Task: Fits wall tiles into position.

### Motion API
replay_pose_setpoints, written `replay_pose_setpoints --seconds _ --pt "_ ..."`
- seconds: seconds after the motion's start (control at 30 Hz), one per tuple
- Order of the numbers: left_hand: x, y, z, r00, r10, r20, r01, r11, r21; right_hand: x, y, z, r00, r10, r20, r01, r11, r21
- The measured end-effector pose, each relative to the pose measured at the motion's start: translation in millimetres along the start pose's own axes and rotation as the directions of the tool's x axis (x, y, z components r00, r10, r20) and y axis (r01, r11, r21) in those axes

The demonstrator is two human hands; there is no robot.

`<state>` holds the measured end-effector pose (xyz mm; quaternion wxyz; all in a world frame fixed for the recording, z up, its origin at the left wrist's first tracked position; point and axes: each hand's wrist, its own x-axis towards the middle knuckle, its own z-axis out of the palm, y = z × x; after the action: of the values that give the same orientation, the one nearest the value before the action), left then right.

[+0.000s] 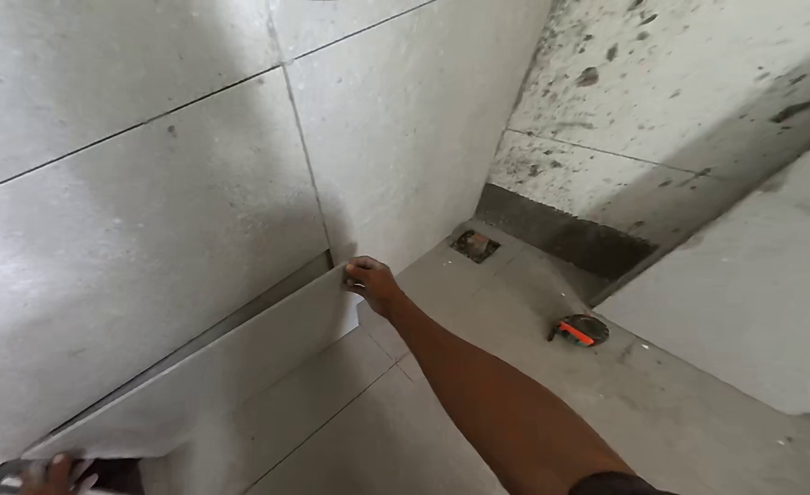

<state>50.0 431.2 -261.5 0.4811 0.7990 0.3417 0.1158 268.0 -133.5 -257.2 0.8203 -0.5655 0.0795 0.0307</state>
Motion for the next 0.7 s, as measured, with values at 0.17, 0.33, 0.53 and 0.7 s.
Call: replay_pose_setpoints --seconds 0.17,0.33,0.53,0.7 --pt "-23.2 15.0 4.0 0.998 0.063 0.007 -0.063 0.998 -0.025 -12.7 3.3 -3.5 0.999 -0.036 0.038 0.039 0.996 -0.084" --pt "-40.7 -3.3 -1.1 0.994 0.09 -0.067 -0.087 0.995 0.053 -17.7 -4.1 -1.3 0.999 -0.023 0.029 0.025 0.997 -0.073" --pt "-85.9 -14.5 -36.2 0.995 0.01 -0.097 0.006 0.985 0.171 -10.5 -7.1 4.7 0.996 -0.011 0.087 0.024 0.989 -0.149" --pt "-90.2 -37.0 -89.7 0.996 -0.038 -0.086 0.051 0.986 0.158 -34.4 -5.3 45.1 0.978 0.048 0.202 0.004 0.968 -0.251"
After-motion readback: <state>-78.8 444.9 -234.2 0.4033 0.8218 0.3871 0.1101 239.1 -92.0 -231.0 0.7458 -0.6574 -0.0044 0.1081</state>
